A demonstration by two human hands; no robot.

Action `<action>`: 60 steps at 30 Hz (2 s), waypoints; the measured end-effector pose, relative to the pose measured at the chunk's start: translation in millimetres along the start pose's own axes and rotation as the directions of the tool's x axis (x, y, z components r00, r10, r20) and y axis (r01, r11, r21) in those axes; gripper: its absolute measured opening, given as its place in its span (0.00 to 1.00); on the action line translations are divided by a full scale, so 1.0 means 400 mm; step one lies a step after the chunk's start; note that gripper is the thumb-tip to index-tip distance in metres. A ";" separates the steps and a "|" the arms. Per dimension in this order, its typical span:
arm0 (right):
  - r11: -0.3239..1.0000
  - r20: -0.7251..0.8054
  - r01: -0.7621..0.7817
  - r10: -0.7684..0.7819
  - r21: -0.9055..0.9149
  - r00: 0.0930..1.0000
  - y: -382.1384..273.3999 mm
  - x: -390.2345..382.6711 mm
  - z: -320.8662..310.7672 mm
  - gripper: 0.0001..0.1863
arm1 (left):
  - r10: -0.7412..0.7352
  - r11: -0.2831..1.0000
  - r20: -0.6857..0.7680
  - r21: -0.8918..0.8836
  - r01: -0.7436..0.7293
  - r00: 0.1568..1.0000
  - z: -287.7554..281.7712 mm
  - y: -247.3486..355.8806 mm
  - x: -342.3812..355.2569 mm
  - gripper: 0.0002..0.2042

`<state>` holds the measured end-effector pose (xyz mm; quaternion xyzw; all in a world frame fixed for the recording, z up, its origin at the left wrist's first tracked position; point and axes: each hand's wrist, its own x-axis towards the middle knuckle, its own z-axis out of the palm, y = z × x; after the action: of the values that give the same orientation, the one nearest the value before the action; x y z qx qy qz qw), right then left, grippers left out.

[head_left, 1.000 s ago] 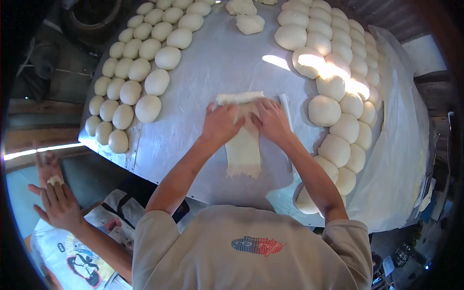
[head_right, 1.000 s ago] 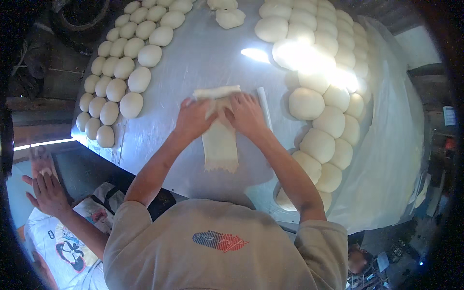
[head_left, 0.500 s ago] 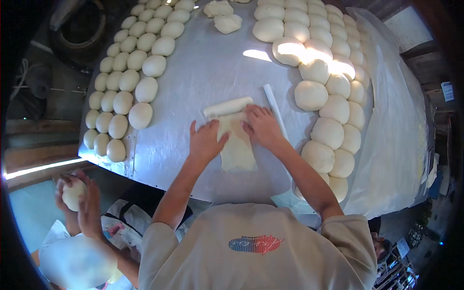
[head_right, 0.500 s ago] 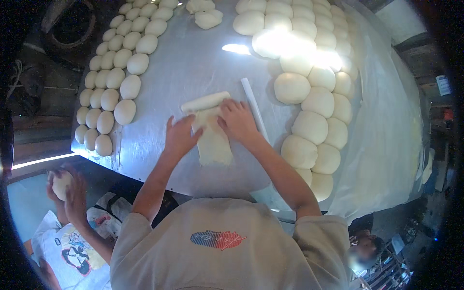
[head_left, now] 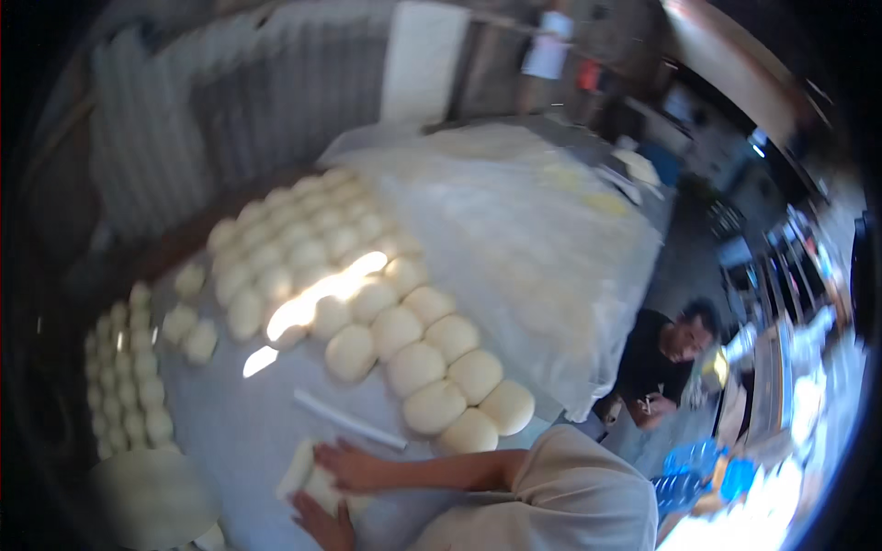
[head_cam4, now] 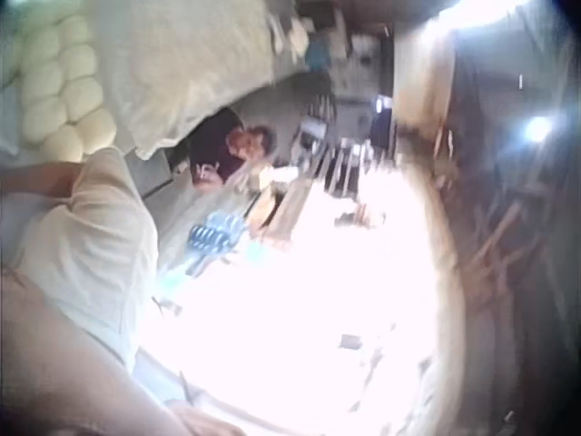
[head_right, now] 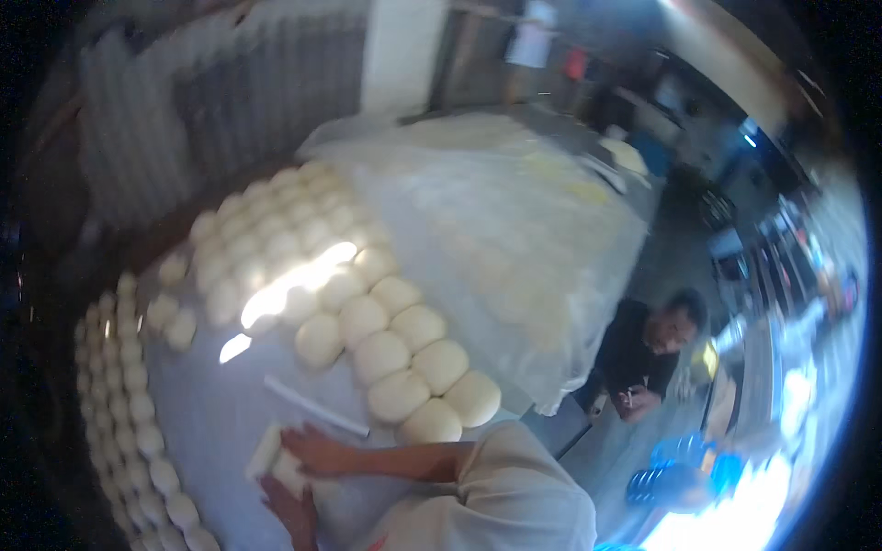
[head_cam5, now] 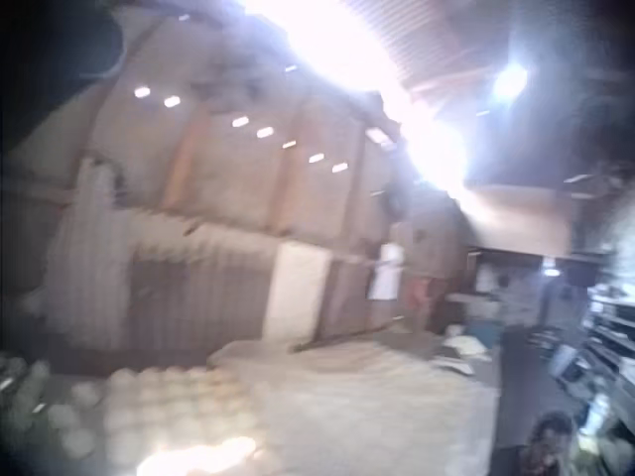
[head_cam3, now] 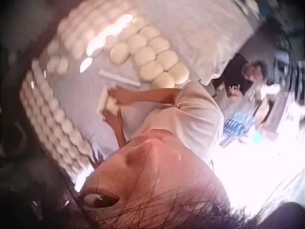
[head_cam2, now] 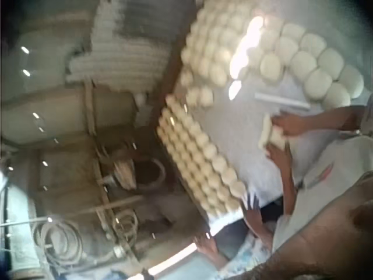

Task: The person prepares dough by rolling it flat with a rolling pin and then rolling it into a cylindrical shape by hand.

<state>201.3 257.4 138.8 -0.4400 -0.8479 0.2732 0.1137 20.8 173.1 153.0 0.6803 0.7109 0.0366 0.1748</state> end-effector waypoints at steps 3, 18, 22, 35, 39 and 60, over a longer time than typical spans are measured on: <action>0.997 -0.074 0.040 -0.044 -0.063 0.996 0.015 -0.078 -0.039 0.41 | 0.154 0.988 -0.126 0.016 -0.153 0.980 -0.049 0.103 -0.059 0.42; 0.993 -0.052 0.119 -0.120 -0.009 0.991 -0.102 -0.168 -0.027 0.37 | 0.075 0.981 -0.359 -0.140 -0.133 0.930 -0.087 0.070 -0.167 0.32; 0.997 0.000 0.079 -0.079 0.004 0.997 -0.137 -0.212 0.008 0.36 | 0.197 0.886 -0.569 -0.244 -0.393 0.798 -0.016 -0.003 -0.142 0.26; 0.996 -0.425 0.087 -0.069 0.023 0.903 -0.089 0.083 0.123 0.38 | 0.026 0.968 -0.583 -0.187 -0.166 0.812 0.020 -0.234 0.010 0.32; 0.988 -0.170 0.098 -0.117 -0.119 0.979 -0.151 -0.008 0.243 0.43 | 0.014 0.999 -0.230 -0.044 -0.025 0.973 0.085 -0.242 -0.096 0.42; 0.978 -0.039 0.074 -0.082 -0.194 0.996 -0.145 -0.359 0.263 0.39 | 0.008 0.999 -0.080 0.048 -0.005 0.997 0.176 -0.160 -0.334 0.46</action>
<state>200.3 76.3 91.4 -0.4215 -0.8840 0.1751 0.1009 -17.5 24.7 95.2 0.6845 0.7158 0.0476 0.1296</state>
